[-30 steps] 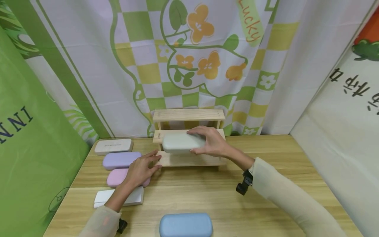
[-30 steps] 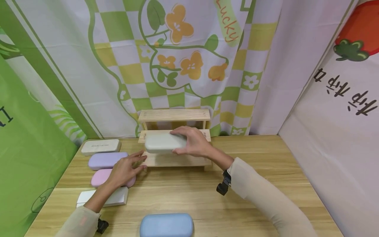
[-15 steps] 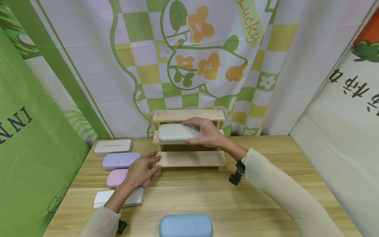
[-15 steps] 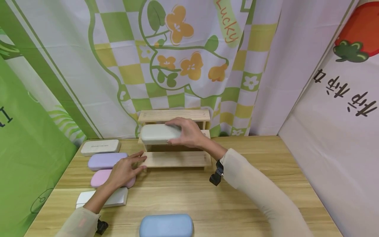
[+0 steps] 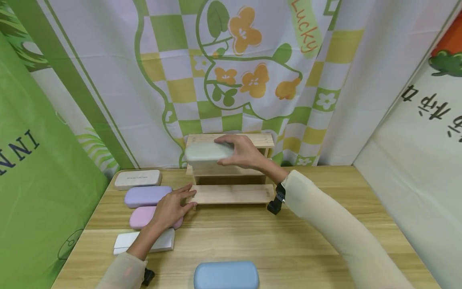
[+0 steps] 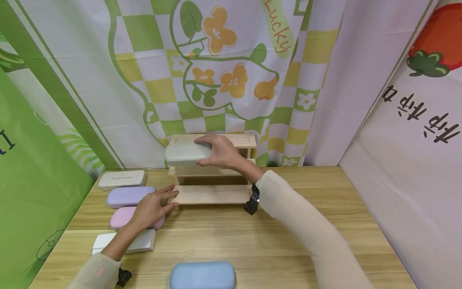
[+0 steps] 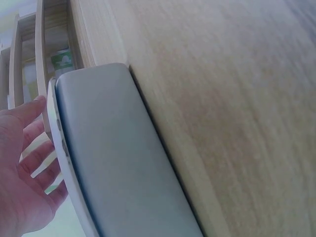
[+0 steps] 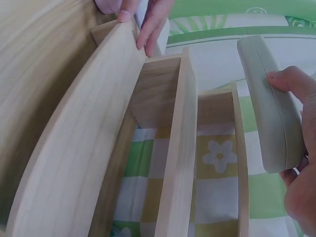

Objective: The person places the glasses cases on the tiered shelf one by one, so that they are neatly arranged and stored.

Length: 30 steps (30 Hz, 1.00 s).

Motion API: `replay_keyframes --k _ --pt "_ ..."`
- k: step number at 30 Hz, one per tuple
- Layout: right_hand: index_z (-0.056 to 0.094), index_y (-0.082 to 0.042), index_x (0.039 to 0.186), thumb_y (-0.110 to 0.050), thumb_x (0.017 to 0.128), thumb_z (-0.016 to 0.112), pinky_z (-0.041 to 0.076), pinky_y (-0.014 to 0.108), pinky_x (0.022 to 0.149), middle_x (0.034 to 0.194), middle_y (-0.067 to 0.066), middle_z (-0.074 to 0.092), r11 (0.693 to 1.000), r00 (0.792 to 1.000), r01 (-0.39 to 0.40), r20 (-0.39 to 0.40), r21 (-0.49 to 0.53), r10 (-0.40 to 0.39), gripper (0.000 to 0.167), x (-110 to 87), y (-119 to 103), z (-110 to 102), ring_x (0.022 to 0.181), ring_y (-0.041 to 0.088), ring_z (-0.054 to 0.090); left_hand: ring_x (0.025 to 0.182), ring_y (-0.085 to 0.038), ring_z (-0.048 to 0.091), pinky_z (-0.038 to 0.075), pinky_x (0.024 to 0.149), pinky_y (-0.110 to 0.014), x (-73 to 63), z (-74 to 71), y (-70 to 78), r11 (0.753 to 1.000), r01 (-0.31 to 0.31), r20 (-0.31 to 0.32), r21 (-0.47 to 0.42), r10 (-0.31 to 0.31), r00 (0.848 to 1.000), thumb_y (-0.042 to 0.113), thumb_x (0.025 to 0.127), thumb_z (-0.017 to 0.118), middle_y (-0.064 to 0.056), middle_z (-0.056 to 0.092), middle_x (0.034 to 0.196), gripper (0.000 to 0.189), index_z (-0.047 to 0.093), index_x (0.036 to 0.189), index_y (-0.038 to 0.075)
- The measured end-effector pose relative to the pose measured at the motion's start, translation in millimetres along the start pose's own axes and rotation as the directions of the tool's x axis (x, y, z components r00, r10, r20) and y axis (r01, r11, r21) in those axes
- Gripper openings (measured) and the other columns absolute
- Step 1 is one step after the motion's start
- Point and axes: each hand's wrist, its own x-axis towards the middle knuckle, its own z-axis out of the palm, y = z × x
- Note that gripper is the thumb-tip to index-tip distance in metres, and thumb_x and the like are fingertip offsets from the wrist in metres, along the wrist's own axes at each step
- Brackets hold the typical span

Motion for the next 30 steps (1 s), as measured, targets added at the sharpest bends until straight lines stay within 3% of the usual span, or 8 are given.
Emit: replay_keyframes --k 3,8,13,19,26,30 --pt "0.073 -0.003 0.133 -0.025 0.074 0.095 0.057 0.041 0.092 0.134 0.015 0.072 1.000 1.000 -0.018 0.001 0.000 0.018 0.067 6.4 2 1 0.120 0.030 0.069 0.077 -0.025 0.072 0.049 0.049 -0.031 -0.1 0.3 0.4 1.000 -0.009 -0.006 0.004 0.009 1.000 0.026 0.091 0.085 -0.014 0.062 0.150 0.044 0.076 0.132 0.011" --pt "0.071 -0.003 0.135 -0.022 0.075 0.095 0.055 0.041 0.102 0.134 0.016 0.072 0.998 0.998 -0.065 0.008 0.022 0.064 0.068 14.5 3 3 0.122 0.031 0.068 0.113 -0.039 0.073 0.060 0.063 -0.042 -0.2 0.7 1.4 0.999 -0.033 -0.028 0.025 0.033 0.999 0.027 0.091 0.086 -0.013 0.063 0.148 0.043 0.077 0.130 0.011" --pt "0.071 -0.003 0.135 -0.020 0.075 0.095 0.054 0.041 0.104 0.134 0.016 0.072 0.989 0.992 -0.128 0.007 0.068 0.128 0.067 23.0 5 4 0.122 0.031 0.068 0.108 -0.039 0.074 0.058 0.061 -0.039 0.2 0.9 1.0 0.999 -0.032 -0.026 0.022 0.032 0.999 0.028 0.091 0.086 -0.012 0.063 0.148 0.043 0.077 0.130 0.011" --pt "0.071 -0.004 0.136 -0.020 0.077 0.095 0.051 0.039 0.108 0.135 0.015 0.072 0.982 0.985 -0.171 0.011 0.078 0.171 0.065 33.6 8 7 0.127 0.029 0.066 0.116 -0.040 0.071 0.058 0.061 -0.040 -0.7 0.7 0.3 0.999 -0.030 -0.034 0.025 0.031 0.999 0.028 0.091 0.086 -0.012 0.063 0.149 0.044 0.076 0.131 0.010" --pt "0.070 -0.007 0.138 -0.024 0.081 0.093 0.055 0.039 0.097 0.137 0.012 0.070 0.968 0.976 -0.219 0.029 0.122 0.217 0.064 40.3 12 9 0.116 0.026 0.067 0.121 -0.041 0.069 0.061 0.066 -0.045 -1.7 0.9 0.7 0.999 -0.028 -0.040 0.016 0.029 0.999 0.028 0.091 0.086 -0.012 0.063 0.148 0.044 0.077 0.130 0.010" --pt "0.069 -0.009 0.140 -0.025 0.083 0.092 0.055 0.040 0.099 0.142 0.011 0.067 0.962 0.972 -0.236 0.038 0.136 0.233 0.064 43.7 16 10 0.120 0.025 0.065 0.123 -0.041 0.068 0.062 0.069 -0.048 -2.0 1.2 0.6 1.000 -0.025 -0.039 0.013 0.025 0.999 0.028 0.091 0.086 -0.012 0.063 0.149 0.044 0.077 0.130 0.011"
